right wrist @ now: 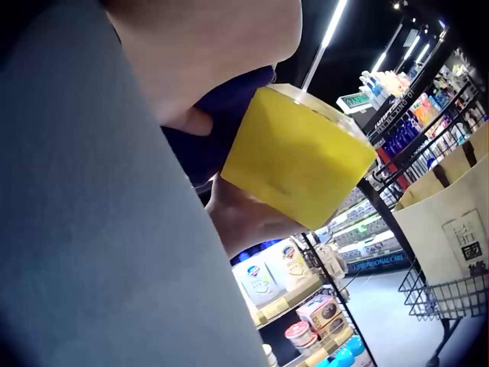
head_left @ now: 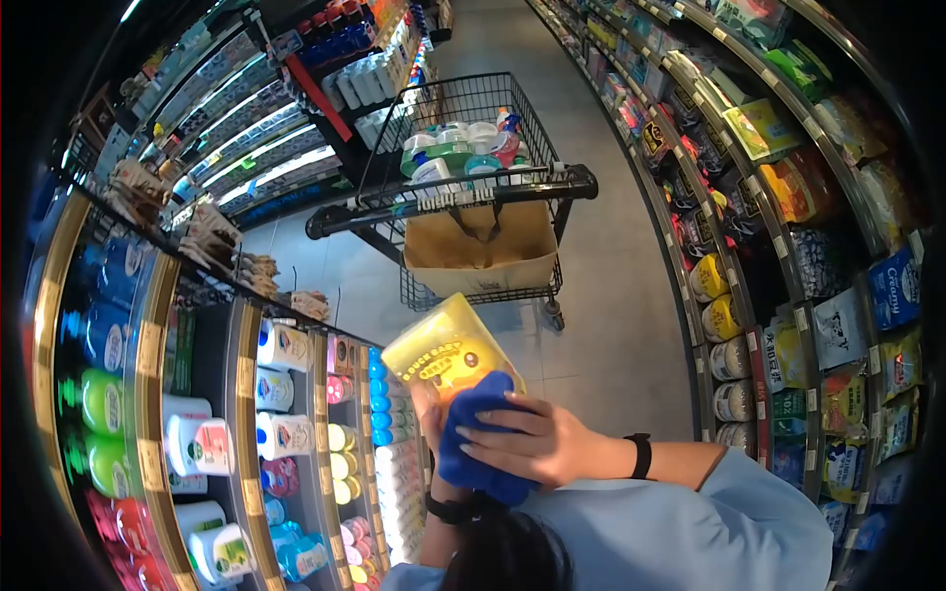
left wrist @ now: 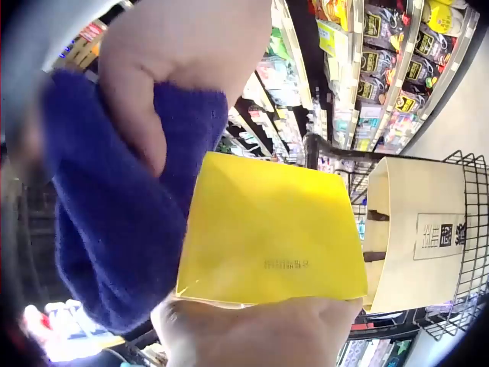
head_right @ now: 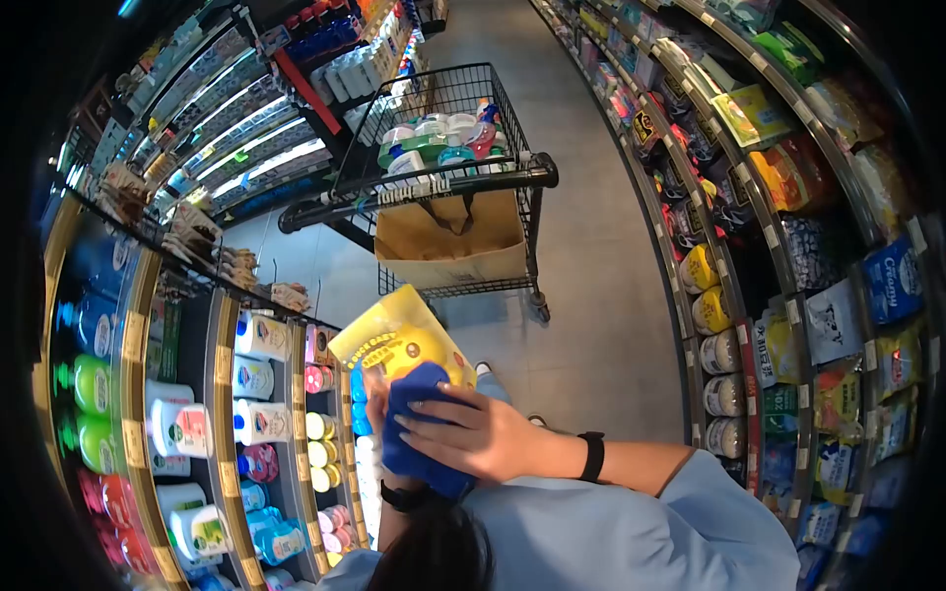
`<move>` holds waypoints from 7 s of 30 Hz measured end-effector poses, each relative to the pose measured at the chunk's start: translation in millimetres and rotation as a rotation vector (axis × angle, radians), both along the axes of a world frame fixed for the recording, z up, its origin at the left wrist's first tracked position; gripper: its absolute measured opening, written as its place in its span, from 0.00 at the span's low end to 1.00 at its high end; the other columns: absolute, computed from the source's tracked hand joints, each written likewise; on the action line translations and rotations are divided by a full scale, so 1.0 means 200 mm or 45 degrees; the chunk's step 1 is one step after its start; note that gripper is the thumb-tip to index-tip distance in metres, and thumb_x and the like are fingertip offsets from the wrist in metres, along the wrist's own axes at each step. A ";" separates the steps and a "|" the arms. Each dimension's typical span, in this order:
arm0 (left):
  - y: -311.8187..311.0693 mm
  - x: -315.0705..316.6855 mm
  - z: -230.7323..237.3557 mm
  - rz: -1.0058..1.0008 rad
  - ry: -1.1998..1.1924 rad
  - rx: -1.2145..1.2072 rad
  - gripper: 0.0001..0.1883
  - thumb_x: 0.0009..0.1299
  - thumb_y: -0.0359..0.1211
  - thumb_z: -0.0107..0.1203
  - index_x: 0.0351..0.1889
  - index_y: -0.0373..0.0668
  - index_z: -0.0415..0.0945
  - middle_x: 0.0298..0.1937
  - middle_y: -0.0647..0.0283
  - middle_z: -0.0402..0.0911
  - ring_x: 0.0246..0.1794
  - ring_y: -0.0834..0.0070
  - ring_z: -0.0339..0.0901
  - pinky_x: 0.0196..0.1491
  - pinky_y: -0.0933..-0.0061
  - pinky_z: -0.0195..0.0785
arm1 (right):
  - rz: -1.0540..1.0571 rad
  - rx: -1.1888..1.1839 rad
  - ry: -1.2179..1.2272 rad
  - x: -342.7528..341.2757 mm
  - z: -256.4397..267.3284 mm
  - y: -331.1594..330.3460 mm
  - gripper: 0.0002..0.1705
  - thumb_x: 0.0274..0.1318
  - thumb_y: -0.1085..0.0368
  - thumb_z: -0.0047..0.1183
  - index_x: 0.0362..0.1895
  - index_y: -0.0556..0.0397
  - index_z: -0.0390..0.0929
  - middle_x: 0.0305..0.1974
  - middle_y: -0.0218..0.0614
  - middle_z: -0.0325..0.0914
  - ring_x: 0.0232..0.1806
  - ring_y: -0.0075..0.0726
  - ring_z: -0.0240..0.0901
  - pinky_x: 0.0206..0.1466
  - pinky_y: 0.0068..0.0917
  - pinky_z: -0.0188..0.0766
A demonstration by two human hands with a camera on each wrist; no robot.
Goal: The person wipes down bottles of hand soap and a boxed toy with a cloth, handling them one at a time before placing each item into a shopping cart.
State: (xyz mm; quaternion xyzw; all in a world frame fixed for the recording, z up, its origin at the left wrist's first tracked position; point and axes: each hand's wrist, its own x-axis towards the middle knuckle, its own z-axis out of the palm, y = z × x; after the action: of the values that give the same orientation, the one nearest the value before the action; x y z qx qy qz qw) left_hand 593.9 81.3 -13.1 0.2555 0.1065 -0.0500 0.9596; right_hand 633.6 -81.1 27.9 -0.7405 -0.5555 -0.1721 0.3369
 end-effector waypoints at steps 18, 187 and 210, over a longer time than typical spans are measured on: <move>0.62 0.65 0.12 -0.266 -0.436 -0.402 0.47 0.51 0.52 0.56 0.65 0.40 0.51 0.60 0.48 0.62 0.60 0.52 0.63 0.58 0.48 0.59 | -0.277 1.216 1.449 0.73 0.09 0.47 0.18 0.57 0.72 0.44 0.53 0.58 0.68 0.49 0.32 0.70 0.52 0.26 0.65 0.56 0.24 0.60; 0.06 -1.19 0.14 1.321 1.008 1.386 0.15 0.67 0.36 0.53 0.48 0.38 0.70 0.30 0.62 0.78 0.31 0.79 0.76 0.35 0.78 0.69 | 1.250 -0.729 1.657 -0.25 0.08 1.08 0.17 0.49 0.72 0.56 0.46 0.60 0.72 0.38 0.32 0.77 0.39 0.22 0.71 0.46 0.23 0.69; 0.29 -2.41 -0.06 1.696 1.545 0.867 0.14 0.69 0.35 0.48 0.45 0.33 0.71 0.36 0.56 0.79 0.37 0.75 0.77 0.42 0.76 0.69 | 1.968 -1.301 0.743 -1.32 -0.03 1.93 0.18 0.40 0.70 0.51 0.42 0.54 0.76 0.34 0.39 0.79 0.37 0.32 0.74 0.44 0.29 0.69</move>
State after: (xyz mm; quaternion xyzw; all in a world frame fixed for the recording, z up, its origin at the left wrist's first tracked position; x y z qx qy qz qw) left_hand 112.1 138.4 -25.3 0.3380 0.7168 0.4150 0.4470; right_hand 369.8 305.3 21.7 -0.2420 -0.7911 0.5490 0.1193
